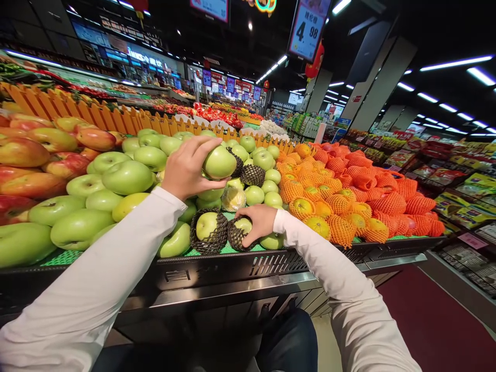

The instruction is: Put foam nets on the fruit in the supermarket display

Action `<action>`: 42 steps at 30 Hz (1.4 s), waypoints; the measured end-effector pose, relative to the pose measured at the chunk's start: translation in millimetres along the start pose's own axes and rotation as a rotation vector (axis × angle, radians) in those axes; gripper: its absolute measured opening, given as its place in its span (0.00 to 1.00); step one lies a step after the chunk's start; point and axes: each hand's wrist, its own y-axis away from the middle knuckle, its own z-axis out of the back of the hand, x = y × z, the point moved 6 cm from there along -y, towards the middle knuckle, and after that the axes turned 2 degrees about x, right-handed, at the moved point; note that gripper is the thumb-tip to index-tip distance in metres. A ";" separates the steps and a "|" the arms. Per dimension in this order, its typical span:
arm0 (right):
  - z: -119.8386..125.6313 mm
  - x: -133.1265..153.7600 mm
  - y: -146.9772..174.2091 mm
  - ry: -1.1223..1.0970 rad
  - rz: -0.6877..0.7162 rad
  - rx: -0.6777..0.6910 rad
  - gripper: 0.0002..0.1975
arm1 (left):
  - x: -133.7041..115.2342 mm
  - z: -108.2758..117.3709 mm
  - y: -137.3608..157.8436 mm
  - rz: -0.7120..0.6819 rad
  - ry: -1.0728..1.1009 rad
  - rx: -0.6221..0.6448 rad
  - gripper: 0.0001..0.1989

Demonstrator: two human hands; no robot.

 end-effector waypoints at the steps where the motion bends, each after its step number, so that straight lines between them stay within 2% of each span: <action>1: -2.1 1.3 -1.7 -0.033 0.042 0.052 0.37 | -0.2 0.3 0.0 0.003 -0.002 0.003 0.40; 4: -6.7 0.5 -6.6 -0.080 0.100 0.126 0.38 | -0.2 0.4 0.0 0.011 -0.001 0.012 0.40; 9: -9.6 0.6 0.8 -0.085 0.136 0.153 0.40 | -0.8 -0.7 -0.2 -0.008 0.001 0.013 0.40; 11: -3.6 7.7 8.3 -0.077 0.152 0.075 0.46 | -1.1 -0.9 -0.2 -0.014 0.001 0.008 0.40; 13: 7.1 22.0 15.9 -0.047 0.176 -0.100 0.49 | -0.8 -0.8 -0.1 -0.006 -0.001 0.005 0.39; 15: 13.8 39.2 21.2 0.004 0.140 -0.271 0.43 | -0.2 -1.3 0.1 0.005 0.001 0.008 0.39; 16: 12.6 47.2 21.6 0.037 0.087 -0.307 0.38 | 0.0 -1.8 0.3 0.007 0.003 0.013 0.39; 18: 2.1 61.7 17.6 0.116 -0.032 -0.276 0.34 | 0.2 -3.5 0.6 0.005 0.010 0.027 0.39; 21: -13.2 76.7 9.1 0.209 -0.152 -0.241 0.35 | 0.0 -6.2 1.1 -0.009 0.011 0.046 0.39; 26: -23.0 85.2 0.5 0.251 -0.139 -0.238 0.38 | -0.8 -5.8 1.4 -0.004 0.013 0.028 0.39; 31: -29.1 81.6 -5.3 0.265 -0.154 -0.258 0.39 | 1.6 -3.9 1.2 0.064 0.022 0.017 0.38; 34: -31.8 73.4 -10.4 0.189 -0.130 -0.223 0.42 | 7.4 -1.9 2.1 0.117 0.032 -0.030 0.39; 38: -24.7 55.4 -10.6 -0.023 -0.029 -0.084 0.46 | 18.3 1.6 5.6 0.193 0.056 -0.143 0.42; 40: -13.6 45.3 -5.9 -0.175 0.010 -0.056 0.39 | 23.5 3.3 7.7 0.240 0.067 -0.193 0.43; 42: -0.1 36.2 0.4 -0.298 0.031 -0.077 0.26 | 28.4 5.6 9.5 0.294 0.067 -0.241 0.43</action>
